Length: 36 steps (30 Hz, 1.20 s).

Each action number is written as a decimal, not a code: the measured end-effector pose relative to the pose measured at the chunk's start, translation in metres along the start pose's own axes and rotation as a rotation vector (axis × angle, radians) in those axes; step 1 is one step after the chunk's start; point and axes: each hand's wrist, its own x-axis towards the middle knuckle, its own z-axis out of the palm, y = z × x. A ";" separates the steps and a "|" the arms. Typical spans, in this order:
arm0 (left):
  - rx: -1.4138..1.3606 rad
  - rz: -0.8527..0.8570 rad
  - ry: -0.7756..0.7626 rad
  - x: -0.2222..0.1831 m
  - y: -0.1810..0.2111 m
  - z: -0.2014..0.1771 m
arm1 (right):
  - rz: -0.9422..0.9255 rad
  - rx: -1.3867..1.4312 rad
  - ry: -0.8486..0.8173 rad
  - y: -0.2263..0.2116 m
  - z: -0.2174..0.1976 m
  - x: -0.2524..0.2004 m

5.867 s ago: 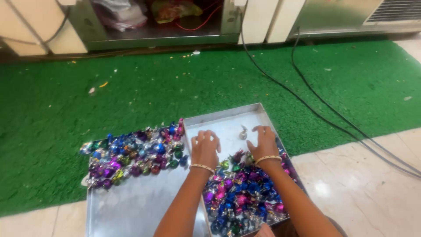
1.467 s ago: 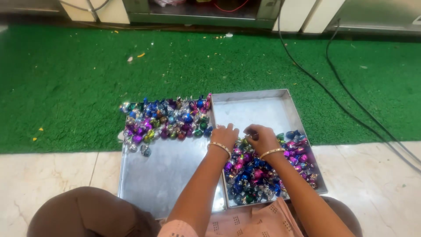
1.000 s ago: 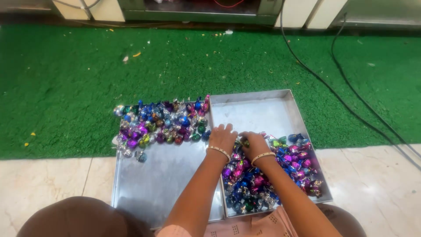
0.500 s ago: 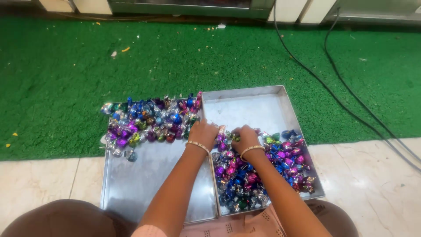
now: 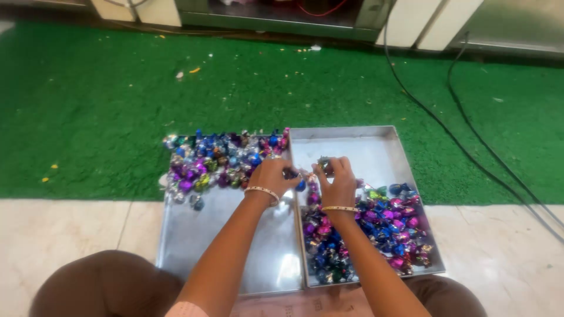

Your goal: Sorting wrapped candies from a large pile into a smaller tray based on color.

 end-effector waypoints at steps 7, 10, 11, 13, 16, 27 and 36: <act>0.174 0.014 -0.111 -0.025 -0.061 -0.026 | -0.016 0.281 -0.126 -0.032 0.038 -0.011; 0.225 0.053 -0.100 -0.036 -0.087 -0.039 | -0.086 0.238 -0.217 -0.044 0.050 -0.017; 0.290 0.061 -0.098 -0.038 -0.096 -0.042 | -0.139 0.230 -0.272 -0.046 0.056 -0.019; 0.354 0.065 -0.098 -0.043 -0.115 -0.050 | -0.191 0.223 -0.331 -0.052 0.064 -0.024; 0.603 0.052 -0.200 -0.052 -0.141 -0.061 | -0.200 0.234 -0.477 -0.063 0.077 -0.032; 0.691 0.069 -0.183 -0.078 -0.186 -0.091 | -0.221 0.227 -0.598 -0.089 0.131 -0.060; 0.676 0.230 0.228 -0.075 -0.206 -0.074 | -0.275 0.193 -0.589 -0.125 0.121 -0.050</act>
